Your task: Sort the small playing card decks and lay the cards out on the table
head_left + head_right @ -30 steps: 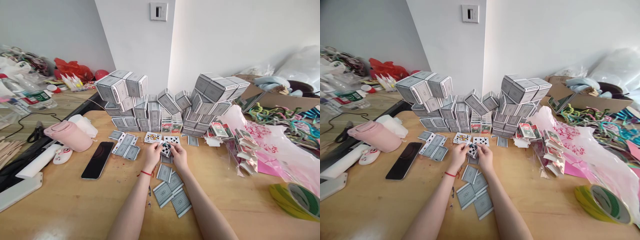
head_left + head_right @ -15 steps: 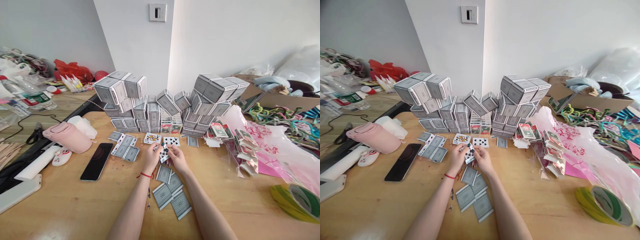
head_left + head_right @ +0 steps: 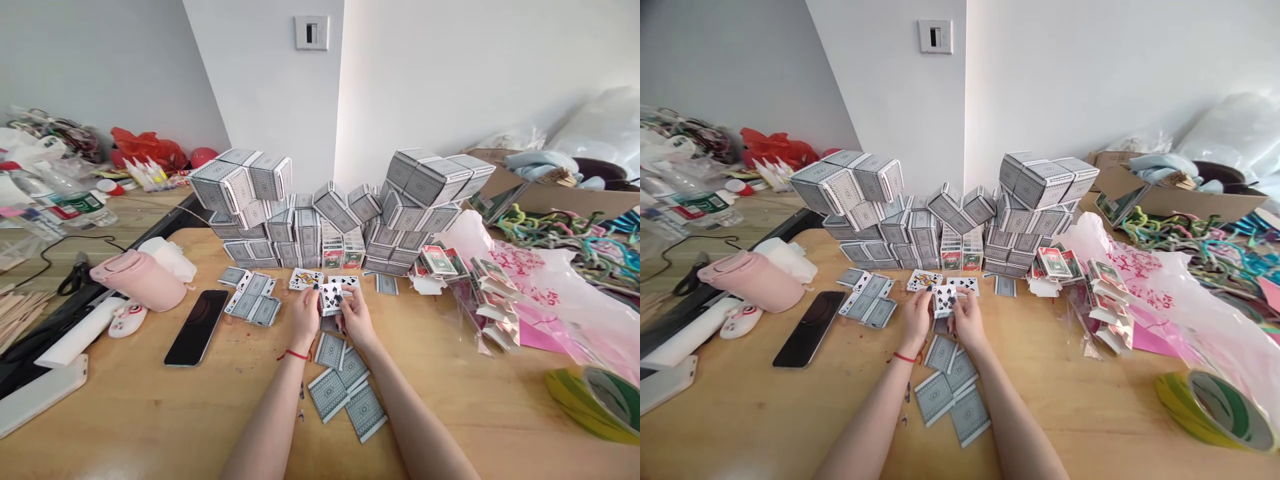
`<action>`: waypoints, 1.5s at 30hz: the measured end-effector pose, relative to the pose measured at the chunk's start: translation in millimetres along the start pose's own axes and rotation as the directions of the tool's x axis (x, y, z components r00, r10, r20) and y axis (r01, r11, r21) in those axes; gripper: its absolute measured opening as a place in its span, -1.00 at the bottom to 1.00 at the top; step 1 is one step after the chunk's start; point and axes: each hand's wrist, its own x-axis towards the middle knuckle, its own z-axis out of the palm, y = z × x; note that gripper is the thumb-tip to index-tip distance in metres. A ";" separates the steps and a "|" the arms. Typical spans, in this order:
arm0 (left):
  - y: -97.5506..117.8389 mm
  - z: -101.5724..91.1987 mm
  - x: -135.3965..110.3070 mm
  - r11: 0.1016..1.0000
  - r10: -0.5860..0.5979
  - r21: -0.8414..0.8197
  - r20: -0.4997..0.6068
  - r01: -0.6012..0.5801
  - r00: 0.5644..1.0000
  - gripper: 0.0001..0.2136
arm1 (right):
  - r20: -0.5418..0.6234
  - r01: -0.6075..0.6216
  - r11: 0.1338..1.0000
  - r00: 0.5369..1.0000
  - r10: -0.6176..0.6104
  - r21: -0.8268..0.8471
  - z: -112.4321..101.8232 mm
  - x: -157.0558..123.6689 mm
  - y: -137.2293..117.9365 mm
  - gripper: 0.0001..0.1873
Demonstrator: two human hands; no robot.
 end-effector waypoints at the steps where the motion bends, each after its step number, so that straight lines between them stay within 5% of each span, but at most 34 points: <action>1: -0.4 1.5 -0.7 1.000 0.006 0.001 0.032 -0.006 0.999 -0.77 | -0.005 -0.004 1.000 1.000 0.004 0.017 -0.1 0.5 1.2 -0.63; 4: -2.7 6.9 -2.6 1.000 0.024 -0.002 0.062 -0.024 0.998 -0.84 | 0.007 -0.036 0.998 0.999 0.036 0.052 -0.2 1.8 4.6 -0.63; 18: 8.7 5.7 -7.0 1.000 0.006 -0.015 -0.136 -0.008 0.991 -0.87 | 0.141 -0.224 0.957 0.970 0.200 0.183 11.1 -3.0 5.5 -0.67; 45: -1.0 14.2 -9.5 0.980 -0.029 -0.197 0.054 0.039 0.998 -0.86 | 0.065 -0.189 0.968 0.981 0.181 0.162 3.9 2.1 3.3 -0.66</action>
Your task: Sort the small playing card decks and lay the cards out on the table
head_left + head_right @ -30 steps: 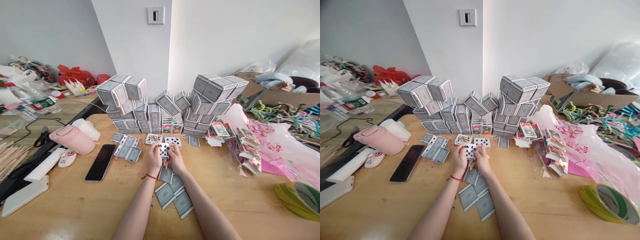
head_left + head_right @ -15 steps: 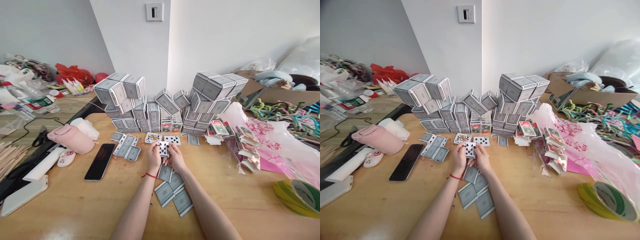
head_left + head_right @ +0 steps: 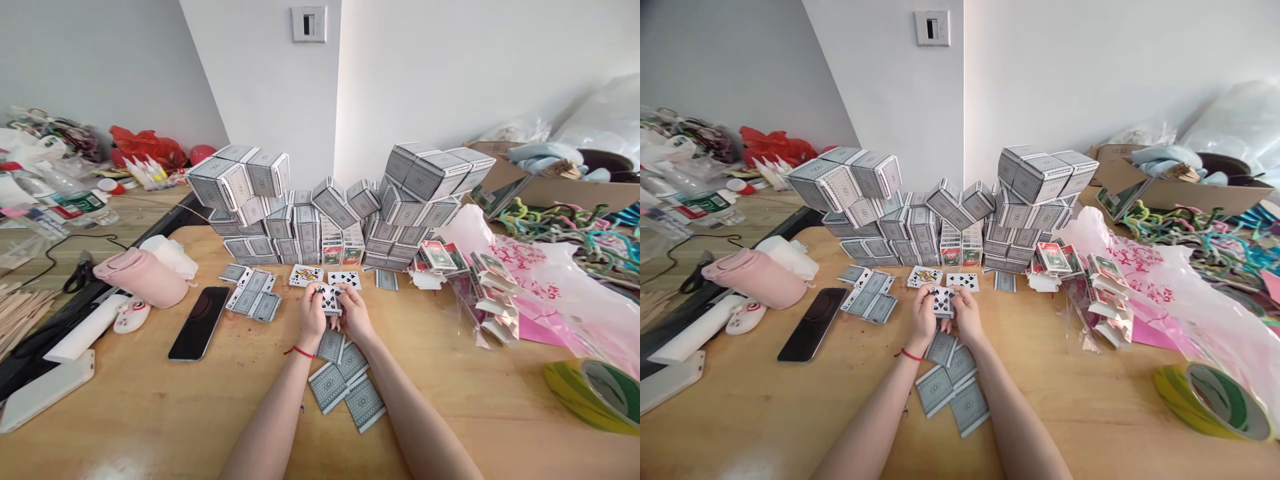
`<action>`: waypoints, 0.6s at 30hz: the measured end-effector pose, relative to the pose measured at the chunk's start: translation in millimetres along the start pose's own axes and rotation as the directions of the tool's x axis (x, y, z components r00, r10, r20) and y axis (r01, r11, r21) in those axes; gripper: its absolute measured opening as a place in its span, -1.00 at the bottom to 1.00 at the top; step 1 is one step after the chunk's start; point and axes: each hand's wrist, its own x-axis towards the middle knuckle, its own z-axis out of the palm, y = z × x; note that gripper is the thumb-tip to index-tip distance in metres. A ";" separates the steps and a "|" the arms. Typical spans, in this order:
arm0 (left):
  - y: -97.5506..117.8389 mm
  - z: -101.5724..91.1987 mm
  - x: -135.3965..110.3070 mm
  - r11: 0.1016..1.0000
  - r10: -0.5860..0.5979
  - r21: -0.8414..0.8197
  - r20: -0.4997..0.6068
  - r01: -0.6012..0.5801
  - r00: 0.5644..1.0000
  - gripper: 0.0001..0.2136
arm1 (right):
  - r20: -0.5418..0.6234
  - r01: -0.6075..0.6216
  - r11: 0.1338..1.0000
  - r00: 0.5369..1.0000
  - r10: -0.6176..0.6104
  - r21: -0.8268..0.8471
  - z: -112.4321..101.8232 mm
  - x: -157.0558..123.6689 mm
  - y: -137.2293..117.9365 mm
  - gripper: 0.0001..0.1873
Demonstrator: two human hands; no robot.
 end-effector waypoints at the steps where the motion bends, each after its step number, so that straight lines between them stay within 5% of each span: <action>1: -0.6 0.0 -0.1 1.000 0.002 0.002 0.001 -0.002 1.000 -0.86 | 0.002 -0.003 1.000 1.000 0.003 0.002 -0.2 -0.1 -0.8 -0.67; 10: 3.0 -0.1 -0.3 0.998 0.045 0.050 0.011 -0.046 0.999 -0.87 | 0.030 -0.029 0.998 0.999 0.028 0.051 -1.2 -2.0 -5.2 -0.81; 18: 17.3 2.6 -1.2 0.995 -0.050 -0.087 -0.054 0.045 0.997 -0.88 | 0.097 -0.025 0.987 0.995 0.010 0.156 -0.1 -2.3 -0.8 -0.83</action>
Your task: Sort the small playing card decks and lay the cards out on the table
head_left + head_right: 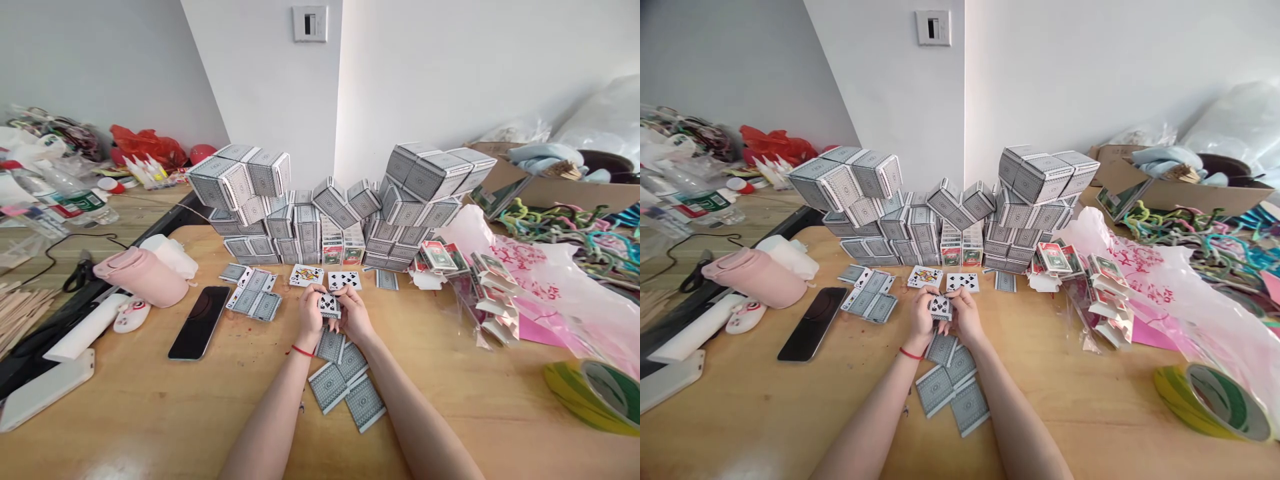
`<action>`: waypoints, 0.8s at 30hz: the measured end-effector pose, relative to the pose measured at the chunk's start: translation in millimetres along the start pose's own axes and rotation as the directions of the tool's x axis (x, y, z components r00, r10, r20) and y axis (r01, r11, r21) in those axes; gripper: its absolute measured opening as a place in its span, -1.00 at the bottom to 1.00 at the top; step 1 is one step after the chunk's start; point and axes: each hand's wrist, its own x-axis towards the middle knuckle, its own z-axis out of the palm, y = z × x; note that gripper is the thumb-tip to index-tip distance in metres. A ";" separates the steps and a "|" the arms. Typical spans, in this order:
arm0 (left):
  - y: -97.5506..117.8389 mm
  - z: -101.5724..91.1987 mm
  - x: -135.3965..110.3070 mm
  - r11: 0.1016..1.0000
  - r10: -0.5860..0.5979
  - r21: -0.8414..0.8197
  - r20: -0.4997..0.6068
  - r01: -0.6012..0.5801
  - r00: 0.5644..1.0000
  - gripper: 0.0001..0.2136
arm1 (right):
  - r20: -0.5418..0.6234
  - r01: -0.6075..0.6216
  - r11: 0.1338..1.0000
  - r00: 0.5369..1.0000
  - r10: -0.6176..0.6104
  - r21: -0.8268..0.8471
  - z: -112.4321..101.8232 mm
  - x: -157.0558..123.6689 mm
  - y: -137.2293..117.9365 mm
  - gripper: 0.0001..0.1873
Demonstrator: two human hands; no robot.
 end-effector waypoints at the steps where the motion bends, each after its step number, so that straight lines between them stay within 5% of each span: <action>1: -0.1 -0.8 0.5 1.000 0.011 -0.007 0.005 -0.011 1.000 -0.87 | 0.012 -0.004 1.000 1.000 0.004 0.011 -0.2 -0.2 0.5 -0.84; 15: -1.1 -6.3 5.8 0.997 -0.025 0.071 0.101 0.018 0.995 -0.78 | 0.077 -0.212 0.976 0.974 0.215 -0.047 -1.6 0.0 -3.8 -0.76; 24: -1.1 -9.8 6.4 0.987 -0.034 0.161 0.113 0.015 0.993 -0.79 | 0.119 -0.149 0.978 0.979 0.167 -0.147 -6.9 -0.5 -4.3 -0.67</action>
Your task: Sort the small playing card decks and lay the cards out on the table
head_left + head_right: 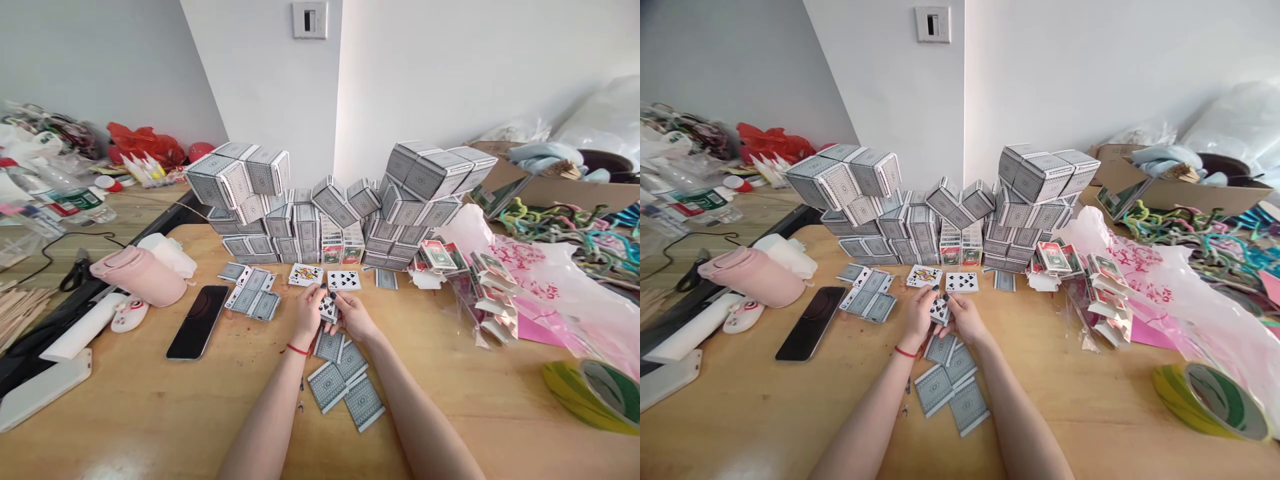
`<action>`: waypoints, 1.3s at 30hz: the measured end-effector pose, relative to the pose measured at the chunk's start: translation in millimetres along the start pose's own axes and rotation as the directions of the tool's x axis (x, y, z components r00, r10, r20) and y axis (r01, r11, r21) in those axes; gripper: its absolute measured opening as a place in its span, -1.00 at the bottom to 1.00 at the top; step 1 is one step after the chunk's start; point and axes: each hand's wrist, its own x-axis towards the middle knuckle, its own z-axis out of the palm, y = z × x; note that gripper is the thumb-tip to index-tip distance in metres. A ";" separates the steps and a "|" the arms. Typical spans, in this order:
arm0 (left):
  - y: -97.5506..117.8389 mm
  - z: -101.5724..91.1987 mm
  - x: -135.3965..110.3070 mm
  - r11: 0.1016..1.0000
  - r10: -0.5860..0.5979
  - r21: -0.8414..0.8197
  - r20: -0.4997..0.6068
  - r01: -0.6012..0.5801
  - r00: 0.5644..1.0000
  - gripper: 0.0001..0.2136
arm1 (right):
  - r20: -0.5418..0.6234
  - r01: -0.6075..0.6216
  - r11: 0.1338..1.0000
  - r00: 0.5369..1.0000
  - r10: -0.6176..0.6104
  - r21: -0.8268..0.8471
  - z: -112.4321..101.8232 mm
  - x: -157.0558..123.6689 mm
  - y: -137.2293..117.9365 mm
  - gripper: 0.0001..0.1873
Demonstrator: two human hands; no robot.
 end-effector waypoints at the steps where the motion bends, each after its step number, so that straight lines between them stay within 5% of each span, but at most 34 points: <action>1: -0.2 -0.2 0.8 1.000 0.004 0.022 -0.036 -0.003 0.999 -0.82 | -0.028 0.022 1.000 0.999 -0.022 -0.010 -0.3 1.2 1.7 -0.67; 4: -0.9 -0.6 2.4 0.998 0.024 0.062 -0.124 -0.016 0.992 -0.77 | -0.107 0.072 0.997 0.991 -0.075 -0.035 0.8 4.1 5.8 -0.68; 9: -5.5 2.7 -0.2 0.996 -0.017 0.085 -0.036 0.020 0.999 -0.72 | -0.174 0.116 0.989 0.976 -0.131 -0.094 3.6 5.8 8.4 -0.70; 15: -12.5 5.5 -0.8 0.980 0.078 0.187 -0.083 -0.061 0.994 -0.79 | -0.193 0.151 0.975 0.964 -0.181 -0.161 2.1 6.6 11.1 -0.68; 23: -14.3 3.7 1.9 0.995 0.037 0.099 -0.104 -0.027 0.994 -0.78 | -0.149 0.147 0.983 0.975 -0.162 -0.107 3.1 3.9 6.8 -0.71; 30: -13.9 5.7 1.1 0.991 -0.121 -0.067 -0.092 0.115 0.988 -0.72 | -0.136 0.149 0.986 0.978 -0.157 -0.069 4.0 2.9 4.9 -0.71; 39: -10.2 0.4 -2.5 0.929 0.173 0.342 -0.071 -0.139 0.982 -0.70 | -0.128 0.062 0.956 0.986 -0.103 -0.286 4.4 1.1 4.4 -0.60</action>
